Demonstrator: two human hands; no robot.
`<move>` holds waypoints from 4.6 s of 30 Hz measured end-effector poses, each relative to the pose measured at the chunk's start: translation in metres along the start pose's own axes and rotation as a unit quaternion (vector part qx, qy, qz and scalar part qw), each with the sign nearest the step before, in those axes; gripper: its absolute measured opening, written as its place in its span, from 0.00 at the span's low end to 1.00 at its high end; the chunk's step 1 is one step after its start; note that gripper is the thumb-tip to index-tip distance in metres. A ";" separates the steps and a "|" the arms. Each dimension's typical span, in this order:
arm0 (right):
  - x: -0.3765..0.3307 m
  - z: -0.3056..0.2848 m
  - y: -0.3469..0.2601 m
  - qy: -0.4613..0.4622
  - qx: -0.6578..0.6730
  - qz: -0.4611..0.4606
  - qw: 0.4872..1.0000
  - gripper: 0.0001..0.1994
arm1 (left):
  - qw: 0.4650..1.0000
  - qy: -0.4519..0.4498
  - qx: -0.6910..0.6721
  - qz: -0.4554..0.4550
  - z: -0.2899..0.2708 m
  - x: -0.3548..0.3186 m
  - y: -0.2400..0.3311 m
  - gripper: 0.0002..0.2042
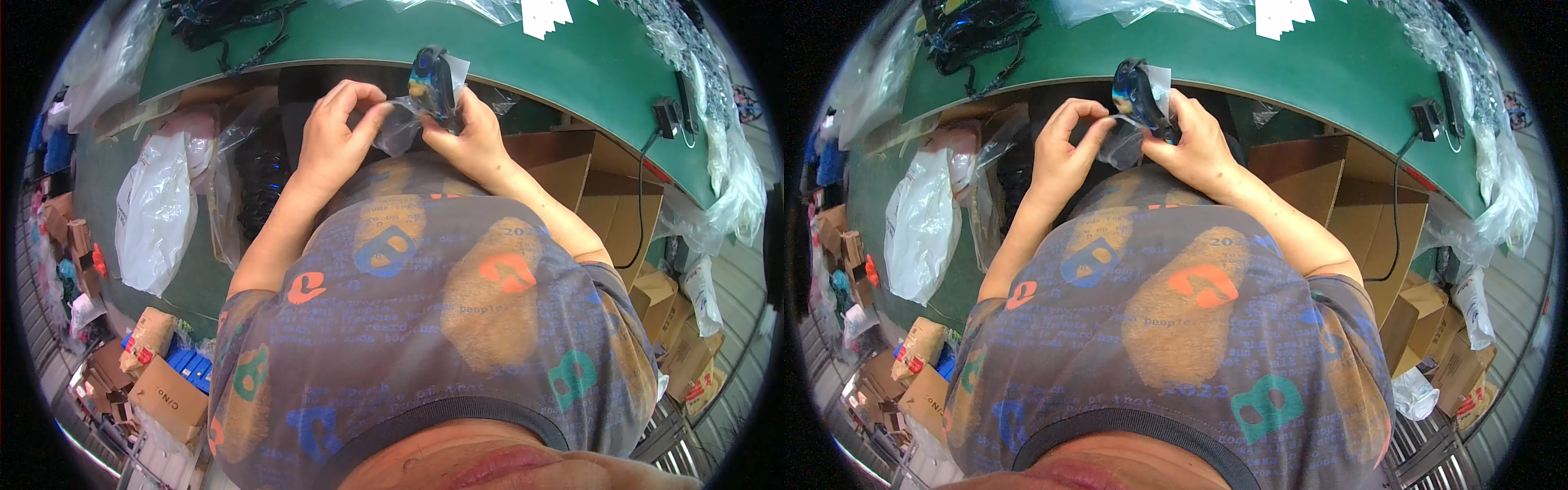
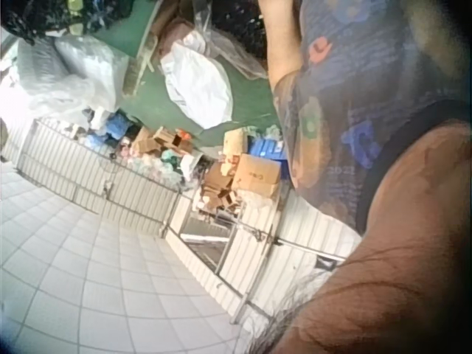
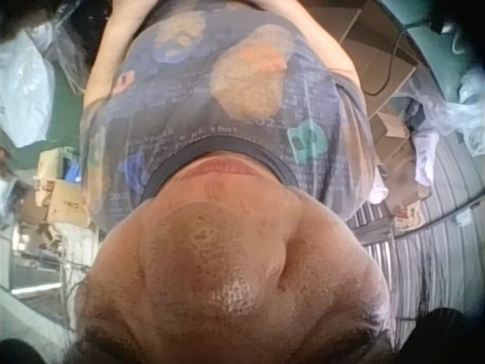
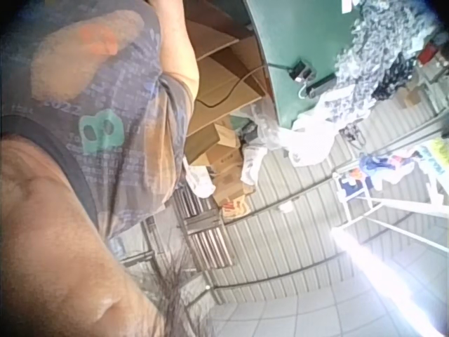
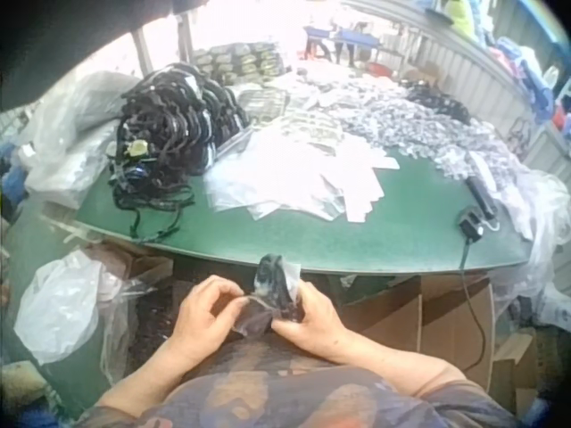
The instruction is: Packaging individual swimming goggles into plastic bags and organizing them into a storage bin.
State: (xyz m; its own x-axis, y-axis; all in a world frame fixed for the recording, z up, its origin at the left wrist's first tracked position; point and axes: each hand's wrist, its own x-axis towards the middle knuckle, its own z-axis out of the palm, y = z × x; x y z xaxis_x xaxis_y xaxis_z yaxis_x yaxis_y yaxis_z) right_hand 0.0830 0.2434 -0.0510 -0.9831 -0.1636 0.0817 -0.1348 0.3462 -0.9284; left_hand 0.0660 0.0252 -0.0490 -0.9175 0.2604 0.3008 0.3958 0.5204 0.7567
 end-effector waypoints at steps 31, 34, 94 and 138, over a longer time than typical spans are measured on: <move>0.000 -0.035 -0.041 -0.154 -0.403 -0.220 0.875 0.21 | 0.994 0.067 -0.082 -0.040 -0.003 -0.010 0.010 0.09; -0.001 -0.029 -0.037 -0.157 -0.407 -0.206 0.876 0.21 | 0.990 0.069 -0.110 -0.056 -0.005 -0.012 0.007 0.07; 0.023 -0.006 -0.032 -0.188 0.396 0.122 0.891 0.35 | 0.833 -0.017 -0.517 -0.196 -0.014 0.042 0.020 0.17; 0.049 0.006 -0.032 0.069 0.450 0.001 0.891 0.11 | 0.949 0.185 -0.058 0.250 0.011 0.050 0.041 0.08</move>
State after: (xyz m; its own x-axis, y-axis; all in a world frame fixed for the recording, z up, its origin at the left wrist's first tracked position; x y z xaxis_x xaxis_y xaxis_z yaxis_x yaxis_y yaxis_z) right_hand 0.0395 0.2184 -0.0191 -0.9975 -0.0267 0.0661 -0.0410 -0.5434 -0.8385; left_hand 0.0367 0.0686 -0.0090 -0.5764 0.1359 0.8057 0.7973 0.3094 0.5182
